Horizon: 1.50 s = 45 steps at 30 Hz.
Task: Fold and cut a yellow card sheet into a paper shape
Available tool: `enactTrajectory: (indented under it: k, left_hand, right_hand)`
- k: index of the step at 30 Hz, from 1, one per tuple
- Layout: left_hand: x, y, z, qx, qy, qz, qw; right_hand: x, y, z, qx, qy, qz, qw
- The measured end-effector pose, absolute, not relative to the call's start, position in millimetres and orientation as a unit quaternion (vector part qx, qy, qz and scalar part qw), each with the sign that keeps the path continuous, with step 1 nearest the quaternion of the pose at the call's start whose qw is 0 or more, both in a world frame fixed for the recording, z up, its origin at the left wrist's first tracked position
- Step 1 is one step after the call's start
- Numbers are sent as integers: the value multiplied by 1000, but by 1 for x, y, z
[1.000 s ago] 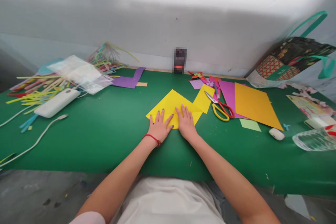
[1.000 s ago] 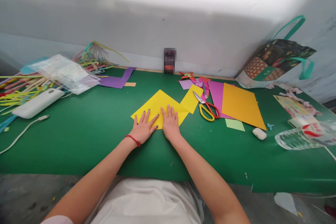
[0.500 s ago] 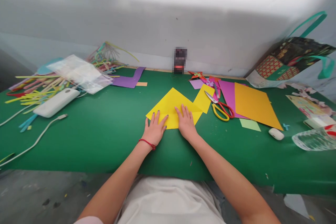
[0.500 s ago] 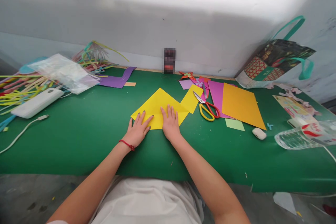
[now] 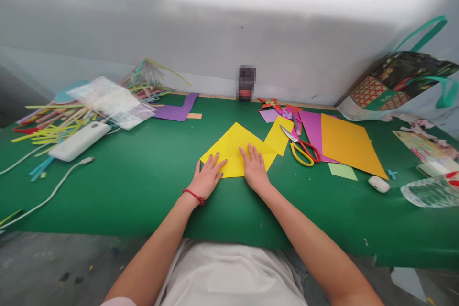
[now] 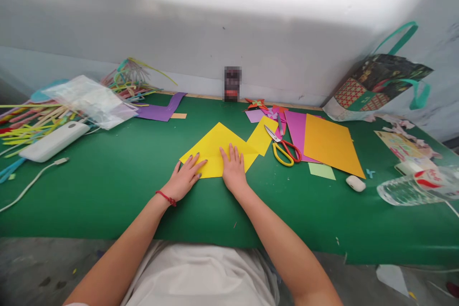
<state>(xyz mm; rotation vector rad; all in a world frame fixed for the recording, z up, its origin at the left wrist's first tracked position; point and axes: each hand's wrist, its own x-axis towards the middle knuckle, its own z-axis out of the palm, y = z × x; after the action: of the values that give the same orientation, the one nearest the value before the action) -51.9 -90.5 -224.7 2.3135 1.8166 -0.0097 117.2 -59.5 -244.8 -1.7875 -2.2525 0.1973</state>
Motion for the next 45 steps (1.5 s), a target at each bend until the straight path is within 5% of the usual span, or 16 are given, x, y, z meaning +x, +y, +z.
enactTrajectory:
  k: [8, 20, 29, 45]
  left_hand:
    - [-35, -55, -190, 861, 496, 23, 110]
    - [0, 8, -189, 852, 371, -214, 302]
    - [7, 18, -189, 824, 377, -247, 343]
    - [17, 23, -188, 831, 338, -325, 299]
  right_hand:
    - [119, -57, -252, -604, -779, 52, 156]
    - [119, -58, -247, -613, -774, 69, 145]
    - [118, -57, -251, -611, -772, 65, 163]
    - [119, -56, -253, -611, -774, 54, 157]
